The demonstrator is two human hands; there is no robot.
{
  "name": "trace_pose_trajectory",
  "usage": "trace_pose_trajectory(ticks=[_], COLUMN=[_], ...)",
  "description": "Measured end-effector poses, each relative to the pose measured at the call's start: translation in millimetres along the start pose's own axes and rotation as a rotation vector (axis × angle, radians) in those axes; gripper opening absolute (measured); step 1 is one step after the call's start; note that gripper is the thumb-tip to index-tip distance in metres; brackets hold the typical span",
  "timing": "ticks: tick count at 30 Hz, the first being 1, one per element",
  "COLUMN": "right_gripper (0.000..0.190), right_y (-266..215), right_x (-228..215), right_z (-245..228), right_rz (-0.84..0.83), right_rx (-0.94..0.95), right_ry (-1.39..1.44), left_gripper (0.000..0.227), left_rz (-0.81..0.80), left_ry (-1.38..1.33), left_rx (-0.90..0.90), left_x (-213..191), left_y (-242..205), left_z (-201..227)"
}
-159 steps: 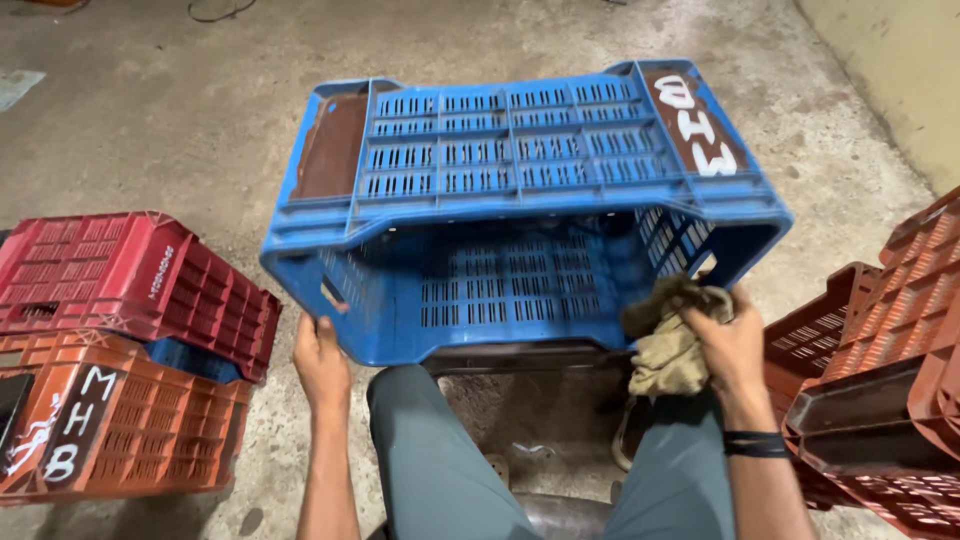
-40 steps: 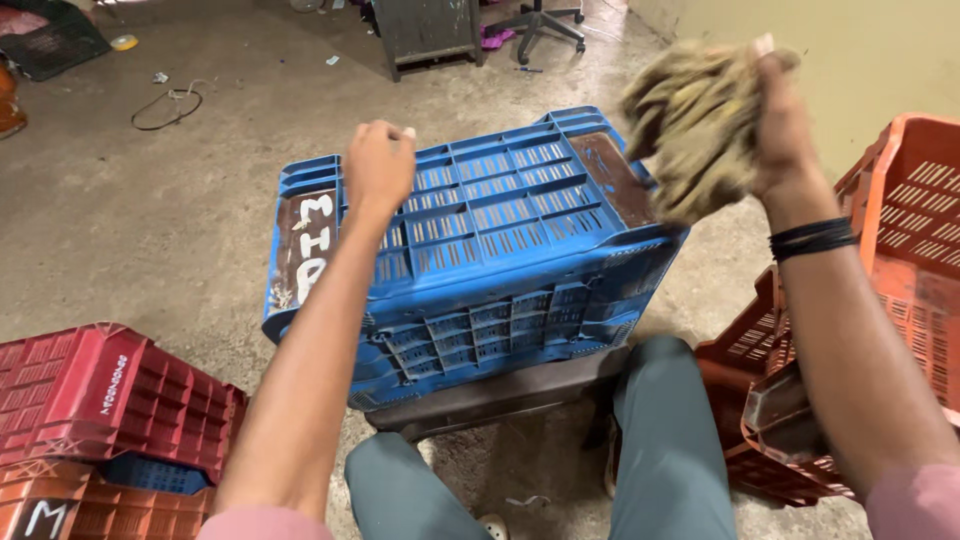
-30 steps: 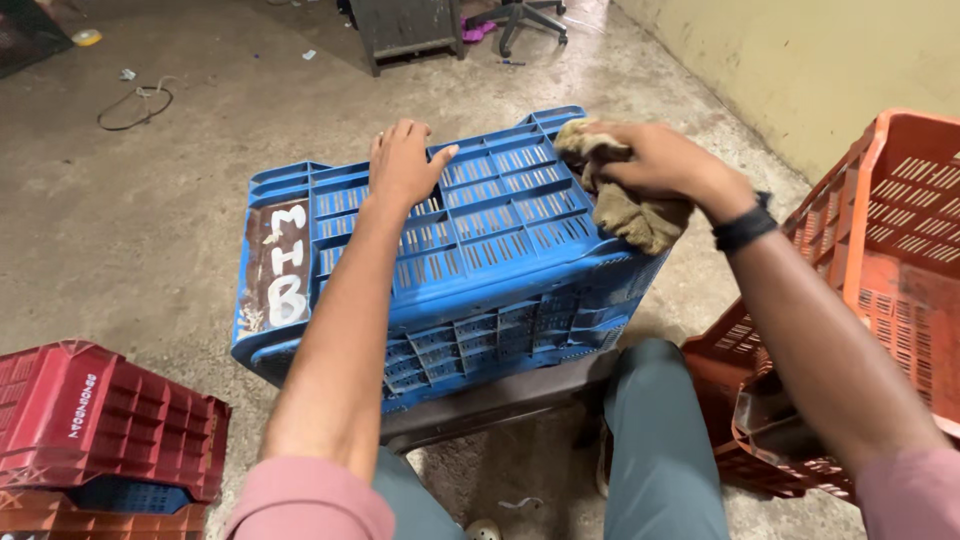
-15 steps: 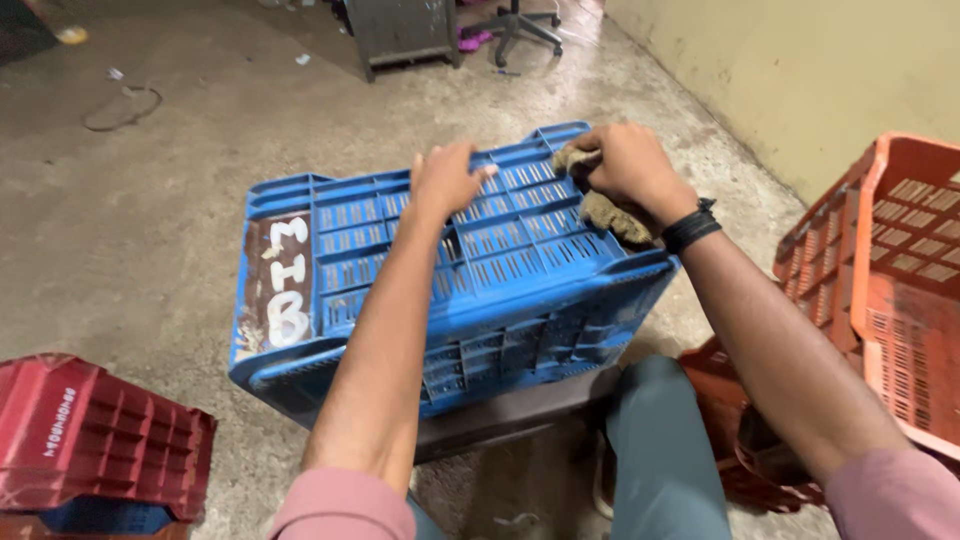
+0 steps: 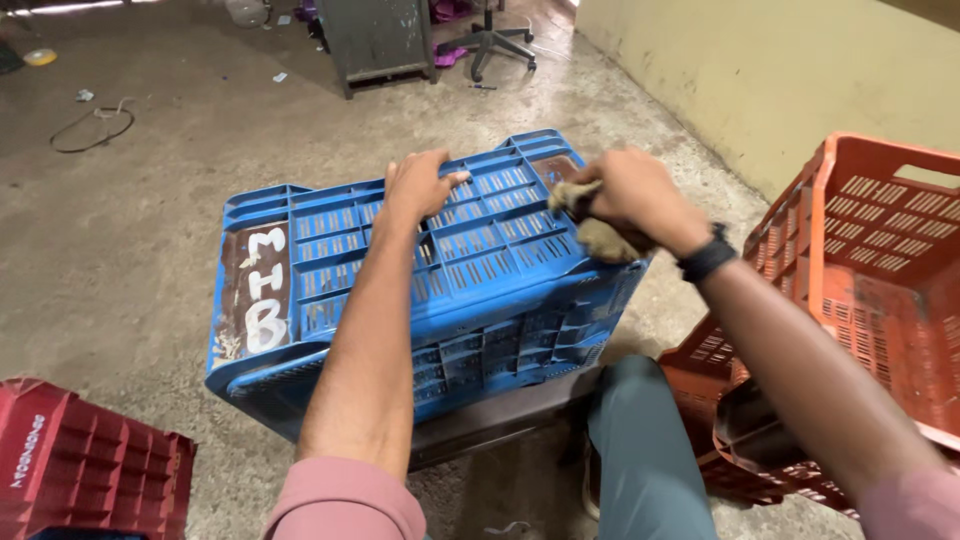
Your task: The person wipes the surfaces of stacked plastic crates using a cloth. They clean an orange crate first, then move to a blue crate, wiping the top and sides. The person handles the crates by lifting and turning them to access different areas.
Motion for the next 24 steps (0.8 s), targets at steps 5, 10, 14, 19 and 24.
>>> trace_pose_trajectory(ticks=[5, 10, 14, 19, 24], right_gripper=[0.031, 0.035, 0.044, 0.049, 0.041], right_y=[66, 99, 53, -20, -50], right_x=[41, 48, 27, -25, -51], right_z=[12, 20, 19, -6, -37], right_rz=[0.205, 0.143, 0.102, -0.168, -0.250], right_rx=[-0.005, -0.092, -0.237, -0.454, -0.576], right_ry=[-0.057, -0.087, -0.012, -0.073, -0.247], left_gripper=[0.045, 0.044, 0.044, 0.048, 0.044], left_rz=[-0.011, 0.006, -0.019, 0.028, 0.009], left_ry=[-0.004, -0.003, -0.005, 0.003, -0.006], left_rx=[0.022, 0.010, -0.031, 0.029, 0.027], left_x=[5, 2, 1, 3, -2], left_y=[2, 2, 0, 0, 7], left_z=[-5, -3, 1, -2, -3])
Point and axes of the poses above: each hand's wrist, its own y-axis towards the middle knuckle, its own x-axis out of the palm, z = x × y, the point moved 1 cm from there along y, towards the middle knuckle, and after that the axes turned 7 degrees about -x, right-handed, at the moved point
